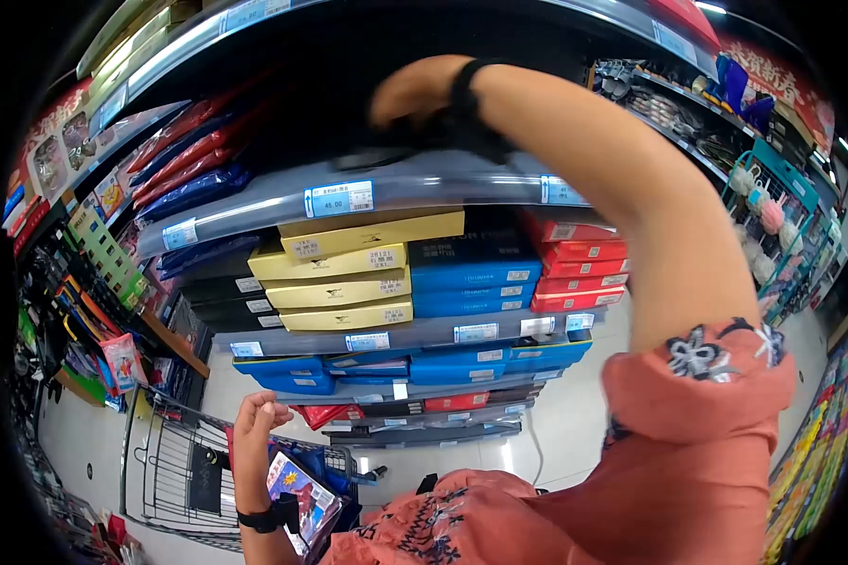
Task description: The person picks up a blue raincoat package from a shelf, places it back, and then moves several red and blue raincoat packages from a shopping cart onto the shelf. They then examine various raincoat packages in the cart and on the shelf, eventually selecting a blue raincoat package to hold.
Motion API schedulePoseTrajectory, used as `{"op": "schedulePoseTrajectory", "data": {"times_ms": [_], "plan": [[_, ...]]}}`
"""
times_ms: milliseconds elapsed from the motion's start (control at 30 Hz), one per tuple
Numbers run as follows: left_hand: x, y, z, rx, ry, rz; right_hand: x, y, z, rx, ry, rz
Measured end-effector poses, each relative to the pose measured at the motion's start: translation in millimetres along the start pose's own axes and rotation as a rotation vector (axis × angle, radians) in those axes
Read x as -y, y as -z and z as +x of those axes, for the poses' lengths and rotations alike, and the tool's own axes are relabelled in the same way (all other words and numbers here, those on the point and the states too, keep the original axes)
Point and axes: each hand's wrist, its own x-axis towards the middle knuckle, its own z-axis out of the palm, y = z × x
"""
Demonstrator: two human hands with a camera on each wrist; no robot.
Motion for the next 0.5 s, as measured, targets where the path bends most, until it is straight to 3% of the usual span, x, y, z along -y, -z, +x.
{"op": "schedulePoseTrajectory", "data": {"times_ms": [100, 167, 200, 233, 300, 400, 500], "plan": [[3, 4, -1, -0.016, 0.018, -0.014, 68, -14, 20, 0.079, 0.255, 0.126], [6, 7, -7, -0.058, 0.037, -0.019, 78, -13, 44, 0.056, 0.28, -0.103], [5, 9, -13, -0.091, 0.046, -0.012, 76, -6, 39, 0.093, 0.19, -0.109], [6, 10, -17, -0.121, 0.053, -0.004, 66, -5, 41, 0.077, 0.103, -0.124], [18, 19, -23, -0.158, 0.091, -0.022, 33, 3, 52, 0.041, 0.06, -0.477], [26, 32, -33, -0.198, 0.141, -0.037, -76, 18, 83, 0.34, 0.321, -1.214], [43, 49, -39, -0.258, 0.191, -0.044, -117, 28, 25, 0.337, -0.127, -0.951]]}}
